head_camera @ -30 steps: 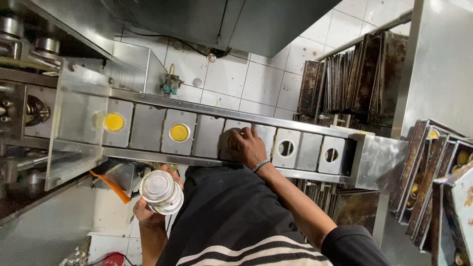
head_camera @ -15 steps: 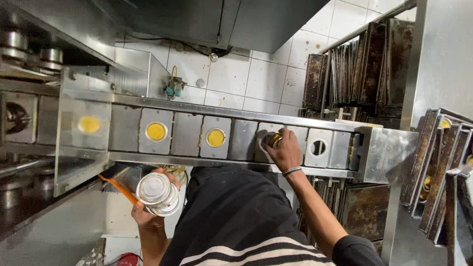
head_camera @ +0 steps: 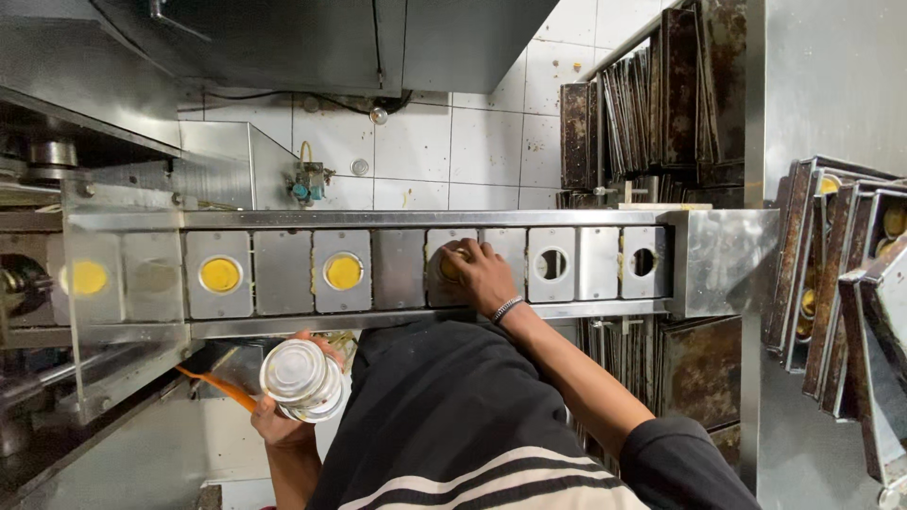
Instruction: The person places small tart shells into the molds of a conveyor belt machine, and subsequently collects filled tart shells from a tray to stack them.
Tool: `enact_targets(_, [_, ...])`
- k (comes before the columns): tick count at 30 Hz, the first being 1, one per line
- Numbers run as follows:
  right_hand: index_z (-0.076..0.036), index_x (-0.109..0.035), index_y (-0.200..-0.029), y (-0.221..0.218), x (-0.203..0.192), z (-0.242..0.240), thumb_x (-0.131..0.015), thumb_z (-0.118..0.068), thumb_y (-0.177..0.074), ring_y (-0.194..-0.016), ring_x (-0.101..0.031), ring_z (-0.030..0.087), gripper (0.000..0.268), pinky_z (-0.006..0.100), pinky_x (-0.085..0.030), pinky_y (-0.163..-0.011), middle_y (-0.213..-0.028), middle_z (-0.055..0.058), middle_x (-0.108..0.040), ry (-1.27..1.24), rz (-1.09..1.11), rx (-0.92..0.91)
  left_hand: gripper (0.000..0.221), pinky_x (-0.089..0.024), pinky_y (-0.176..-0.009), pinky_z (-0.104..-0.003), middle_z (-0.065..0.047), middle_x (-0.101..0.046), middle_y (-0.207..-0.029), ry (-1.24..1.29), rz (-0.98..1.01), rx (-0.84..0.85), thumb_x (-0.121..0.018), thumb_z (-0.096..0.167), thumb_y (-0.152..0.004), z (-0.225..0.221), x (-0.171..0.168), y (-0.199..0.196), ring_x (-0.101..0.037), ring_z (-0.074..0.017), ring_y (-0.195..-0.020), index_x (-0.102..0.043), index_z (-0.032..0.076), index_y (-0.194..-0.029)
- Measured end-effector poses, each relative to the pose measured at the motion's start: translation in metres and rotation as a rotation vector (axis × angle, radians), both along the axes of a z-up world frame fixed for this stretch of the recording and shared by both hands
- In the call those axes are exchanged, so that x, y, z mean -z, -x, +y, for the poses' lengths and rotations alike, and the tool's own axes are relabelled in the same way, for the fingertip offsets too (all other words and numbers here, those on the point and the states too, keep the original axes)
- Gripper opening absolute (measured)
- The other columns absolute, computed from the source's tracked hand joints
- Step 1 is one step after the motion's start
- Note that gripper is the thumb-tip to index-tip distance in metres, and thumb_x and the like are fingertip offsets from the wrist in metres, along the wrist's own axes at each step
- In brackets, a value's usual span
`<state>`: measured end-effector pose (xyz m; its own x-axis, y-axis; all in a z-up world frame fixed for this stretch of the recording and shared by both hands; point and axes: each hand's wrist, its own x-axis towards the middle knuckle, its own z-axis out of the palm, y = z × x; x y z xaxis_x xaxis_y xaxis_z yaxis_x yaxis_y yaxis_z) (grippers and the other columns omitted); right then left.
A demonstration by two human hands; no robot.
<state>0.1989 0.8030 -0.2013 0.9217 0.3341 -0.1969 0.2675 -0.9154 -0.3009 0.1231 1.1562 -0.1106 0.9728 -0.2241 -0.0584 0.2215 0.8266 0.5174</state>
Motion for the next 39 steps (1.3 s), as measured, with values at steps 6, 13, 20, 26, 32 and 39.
enact_targets(6, [-0.017,-0.042,-0.145,0.002,-0.013,0.015,-0.084,-0.031,-0.075,-0.106,-0.056,0.040,0.083,0.053,-0.058,-0.057,-0.134,0.015,-0.048,-0.117,0.154,0.068,0.075,-0.042,-0.087,-0.044,-0.027,-0.061,-0.118,-0.126,-0.031,-0.050,-0.068,0.050,-0.095,0.004,-0.004,0.001,-0.058,-0.0356,-0.097,-0.048,-0.003,-0.145])
enact_targets(13, [-0.012,-0.053,-0.134,0.010,-0.008,-0.011,-0.077,-0.036,-0.080,-0.104,-0.054,0.037,0.064,0.051,-0.055,-0.067,-0.119,0.016,-0.057,-0.093,0.027,0.203,0.080,-0.043,-0.089,-0.046,-0.024,-0.059,-0.128,-0.020,0.015,-0.041,-0.077,0.046,-0.093,0.012,0.007,0.005,-0.057,-0.0364,-0.100,-0.047,-0.004,-0.148])
enact_targets(20, [-0.020,-0.057,-0.131,-0.020,0.010,0.055,-0.073,-0.035,-0.090,-0.110,-0.051,0.035,0.046,0.048,-0.057,-0.072,-0.132,0.016,-0.053,-0.076,-0.036,-0.214,0.083,-0.047,-0.092,-0.047,-0.026,-0.059,-0.128,-0.053,0.030,0.080,-0.080,0.046,-0.092,0.016,0.005,-0.003,-0.060,-0.0383,-0.109,-0.045,-0.003,-0.149])
enact_targets(26, [-0.016,-0.062,-0.125,-0.026,0.007,0.065,-0.072,-0.027,-0.088,-0.105,-0.053,0.036,0.039,0.048,-0.055,-0.070,-0.129,0.016,-0.056,-0.137,-0.116,-0.207,0.082,-0.042,-0.091,-0.046,-0.026,-0.057,-0.126,0.013,0.045,-0.024,-0.078,0.042,-0.092,0.019,0.002,0.012,-0.056,-0.0353,-0.105,-0.042,-0.005,-0.149])
enact_targets(32, [-0.008,-0.055,-0.129,-0.023,0.001,0.029,-0.074,-0.026,-0.083,-0.100,-0.054,0.032,0.053,0.046,-0.054,-0.072,-0.117,0.015,-0.058,-0.010,-0.069,-0.012,0.081,-0.041,-0.089,-0.045,-0.026,-0.058,-0.123,-0.032,0.013,-0.071,-0.074,0.046,-0.093,0.020,0.015,0.020,-0.058,-0.0364,-0.101,-0.046,-0.004,-0.149])
enact_targets(39, [-0.018,-0.044,-0.147,-0.007,0.006,0.021,-0.070,-0.047,-0.092,-0.116,-0.049,0.045,0.068,0.055,-0.051,-0.084,-0.151,0.020,-0.037,0.035,-0.121,-0.043,0.081,-0.043,-0.097,-0.048,-0.028,-0.056,-0.129,0.048,0.041,-0.008,-0.075,0.040,-0.094,0.006,0.001,0.011,-0.057,-0.0399,-0.111,-0.039,-0.005,-0.150])
